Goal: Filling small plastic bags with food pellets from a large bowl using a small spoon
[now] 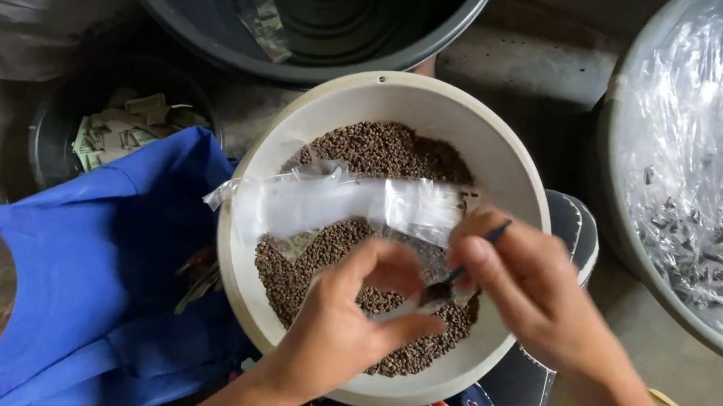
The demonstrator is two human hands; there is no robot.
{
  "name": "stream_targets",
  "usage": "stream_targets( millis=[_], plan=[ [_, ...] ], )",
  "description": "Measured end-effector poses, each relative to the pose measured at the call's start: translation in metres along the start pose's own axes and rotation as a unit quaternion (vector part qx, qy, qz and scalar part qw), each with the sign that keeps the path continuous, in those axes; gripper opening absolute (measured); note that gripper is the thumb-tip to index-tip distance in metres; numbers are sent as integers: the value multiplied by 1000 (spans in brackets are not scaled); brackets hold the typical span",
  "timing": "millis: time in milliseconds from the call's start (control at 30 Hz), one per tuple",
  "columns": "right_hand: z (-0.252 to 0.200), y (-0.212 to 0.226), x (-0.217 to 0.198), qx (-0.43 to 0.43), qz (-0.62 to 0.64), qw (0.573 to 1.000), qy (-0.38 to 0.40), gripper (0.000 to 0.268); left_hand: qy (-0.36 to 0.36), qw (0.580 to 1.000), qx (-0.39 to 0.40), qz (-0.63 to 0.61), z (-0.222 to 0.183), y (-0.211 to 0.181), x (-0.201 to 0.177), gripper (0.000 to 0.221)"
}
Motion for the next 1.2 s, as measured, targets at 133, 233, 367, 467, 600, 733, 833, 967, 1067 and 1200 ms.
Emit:
stream_targets(
  millis=[133, 233, 367, 467, 600, 733, 833, 967, 1067, 1200],
  plan=[
    [-15, 25, -20, -111, 88, 982, -123, 23, -28, 997, 61, 43, 19, -23, -8, 42],
    [-11, -1, 11, -165, -144, 973, -71, 28, -62, 992, 103, 42, 32, -67, -23, 36],
    [-10, 0, 27, -161, -123, 977, -60, 28, -71, 988, 138, -3, 29, -110, -35, 23],
    [-8, 4, 34, -154, -98, 982, -38, 28, -45, 989, 142, 16, 31, -96, -31, 23],
    [-9, 1, 16, -153, -153, 974, -69, 30, 103, 994, 38, -16, 29, -34, 0, 35],
    [-5, -33, -52, -176, -78, 944, -269, 20, 124, 983, -19, -131, 22, 56, -2, 25],
    [-18, -21, -28, -182, -52, 962, -198, 6, -51, 951, 167, 255, 44, 38, -35, 8],
    [-28, -34, 43, -233, 195, 952, -38, 63, -149, 956, 105, 230, 44, 16, -39, 14],
    [-35, -19, 63, -260, -189, 945, 61, 28, -103, 980, 85, 150, 36, 22, -18, 23],
    [-12, -45, 38, -100, 8, 988, -113, 27, -56, 959, 183, 207, 23, 26, 12, 37]
  ],
)
Point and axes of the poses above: each hand's wrist, its own z-axis towards the middle knuckle, its own x-axis out of the palm, y = z × x, the point moved 5 cm from there along z, towards the middle knuckle, and after that the axes turned 2 degrees about -x, right-handed, at the moved point
